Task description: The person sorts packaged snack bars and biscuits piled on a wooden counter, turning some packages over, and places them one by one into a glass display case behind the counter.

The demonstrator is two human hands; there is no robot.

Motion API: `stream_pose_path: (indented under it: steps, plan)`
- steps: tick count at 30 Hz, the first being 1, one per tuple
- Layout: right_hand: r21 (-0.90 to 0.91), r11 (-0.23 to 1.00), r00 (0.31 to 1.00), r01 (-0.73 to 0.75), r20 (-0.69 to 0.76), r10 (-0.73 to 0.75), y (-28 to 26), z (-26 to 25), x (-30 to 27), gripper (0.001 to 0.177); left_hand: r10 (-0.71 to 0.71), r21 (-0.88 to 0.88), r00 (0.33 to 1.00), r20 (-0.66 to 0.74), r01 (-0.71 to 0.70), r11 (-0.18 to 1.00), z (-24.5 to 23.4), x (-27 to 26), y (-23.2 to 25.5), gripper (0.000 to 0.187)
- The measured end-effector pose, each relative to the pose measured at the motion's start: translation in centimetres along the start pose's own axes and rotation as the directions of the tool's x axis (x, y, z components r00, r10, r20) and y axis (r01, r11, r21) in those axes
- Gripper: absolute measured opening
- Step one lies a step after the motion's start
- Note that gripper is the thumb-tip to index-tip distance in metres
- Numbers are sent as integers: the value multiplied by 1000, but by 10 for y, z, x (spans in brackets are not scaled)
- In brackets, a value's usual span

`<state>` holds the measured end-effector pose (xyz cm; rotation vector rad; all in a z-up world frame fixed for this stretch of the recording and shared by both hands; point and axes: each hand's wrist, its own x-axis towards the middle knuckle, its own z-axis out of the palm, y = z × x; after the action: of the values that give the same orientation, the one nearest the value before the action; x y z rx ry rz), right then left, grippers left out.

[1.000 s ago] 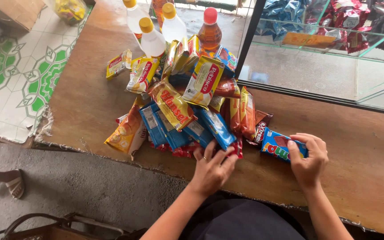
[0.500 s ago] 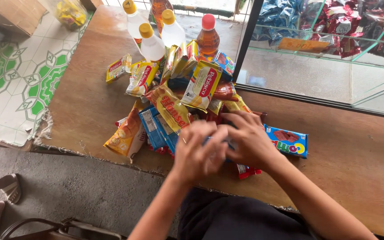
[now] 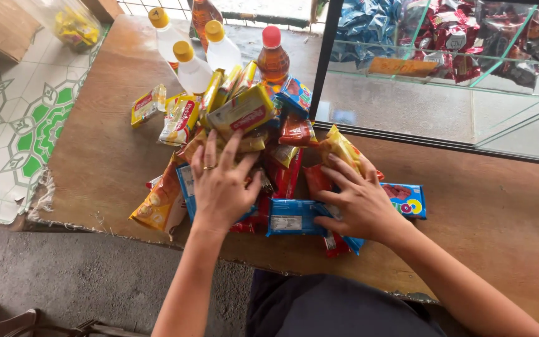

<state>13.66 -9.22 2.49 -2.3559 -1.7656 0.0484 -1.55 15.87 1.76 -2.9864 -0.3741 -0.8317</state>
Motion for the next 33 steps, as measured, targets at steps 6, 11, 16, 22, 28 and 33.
stream_pose_path:
  steps: [6, 11, 16, 22, 28, 33]
  plan:
    - [36, 999, 1000, -23, 0, 23, 18, -8, -22, 41, -43, 1, 999, 28, 43, 999, -19, -7, -20, 28]
    - [66, 996, 998, -56, -14, 57, 33, -16, -45, 34, 11, -77, 1000, 3, -11, 997, -31, -11, -18, 36]
    - [148, 976, 982, -160, -75, 172, 49, -15, -67, 27, 90, -151, 988, -125, -109, 983, -40, -1, 45, 37]
    - [190, 960, 935, -204, -252, 249, 31, -2, -82, 23, 104, -526, 991, 83, -45, 849, 32, 10, 129, 39]
    - [242, 915, 883, -324, -271, 384, 2, 4, -99, 46, 56, -570, 964, 260, 107, 815, 86, 33, 154, 61]
    - [289, 889, 876, -355, -230, 424, -1, 11, -102, 68, 30, -710, 899, 436, 324, 625, 105, 40, 150, 60]
